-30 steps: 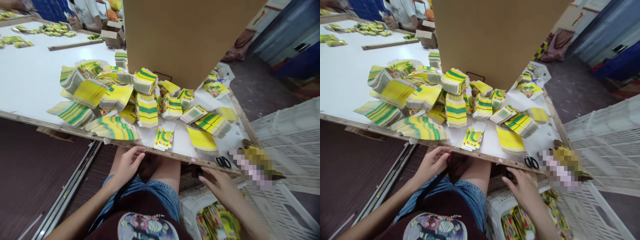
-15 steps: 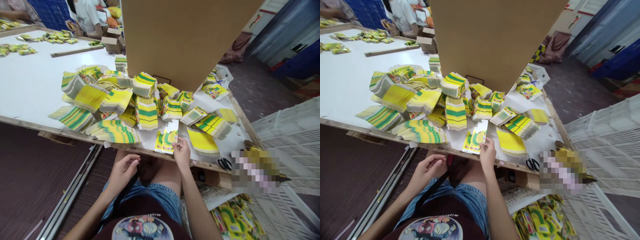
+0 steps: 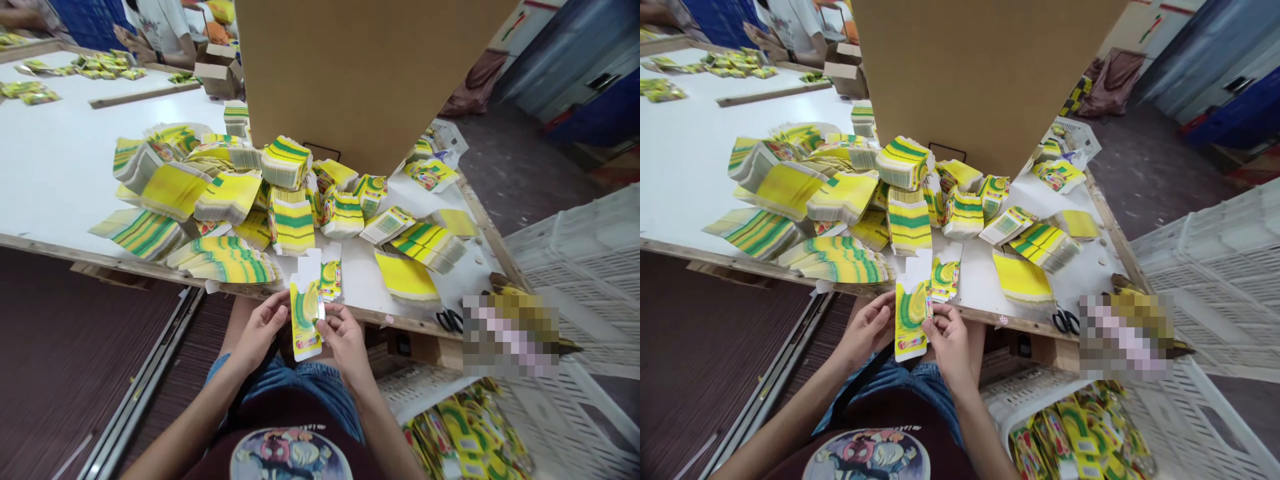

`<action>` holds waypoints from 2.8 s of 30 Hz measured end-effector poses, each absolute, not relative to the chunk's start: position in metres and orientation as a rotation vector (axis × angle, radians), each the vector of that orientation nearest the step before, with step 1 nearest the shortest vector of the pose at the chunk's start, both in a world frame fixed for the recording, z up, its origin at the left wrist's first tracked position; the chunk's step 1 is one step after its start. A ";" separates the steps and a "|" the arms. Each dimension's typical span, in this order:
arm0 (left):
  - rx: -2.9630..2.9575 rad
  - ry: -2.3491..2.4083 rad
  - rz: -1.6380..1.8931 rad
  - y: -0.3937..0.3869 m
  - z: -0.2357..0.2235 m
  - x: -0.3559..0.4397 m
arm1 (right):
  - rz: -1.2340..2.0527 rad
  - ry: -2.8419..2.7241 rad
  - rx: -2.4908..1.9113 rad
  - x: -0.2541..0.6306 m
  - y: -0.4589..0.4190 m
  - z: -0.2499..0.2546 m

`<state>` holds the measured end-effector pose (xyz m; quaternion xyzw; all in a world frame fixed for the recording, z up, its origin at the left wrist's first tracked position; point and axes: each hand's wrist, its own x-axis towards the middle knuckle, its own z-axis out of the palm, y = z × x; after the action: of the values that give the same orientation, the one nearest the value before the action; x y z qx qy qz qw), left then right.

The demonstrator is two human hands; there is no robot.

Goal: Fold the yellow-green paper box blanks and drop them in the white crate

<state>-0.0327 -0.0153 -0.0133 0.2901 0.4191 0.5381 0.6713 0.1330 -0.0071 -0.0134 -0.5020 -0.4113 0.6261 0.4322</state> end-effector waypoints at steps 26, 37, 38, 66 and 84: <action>0.259 0.676 0.884 -0.031 -0.004 -0.032 | 0.971 -1.834 -1.217 0.137 -0.004 0.011; 0.459 0.955 1.143 -0.030 -0.010 -0.017 | 1.163 -1.349 -1.286 0.127 -0.011 -0.001; 0.511 1.003 1.167 -0.030 -0.012 -0.016 | 1.168 -1.419 -1.311 0.127 -0.013 -0.003; 0.987 0.907 0.896 -0.077 -0.008 -0.038 | 1.358 -1.484 -1.117 0.147 -0.047 -0.012; 1.058 0.935 1.027 -0.109 0.001 -0.063 | 1.113 -1.917 -1.301 0.116 -0.077 0.004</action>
<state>-0.0634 -0.1085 0.0008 0.4644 0.4102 0.4506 0.6426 0.1159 -0.0768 0.0044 -0.4856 -0.7156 0.4156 0.2818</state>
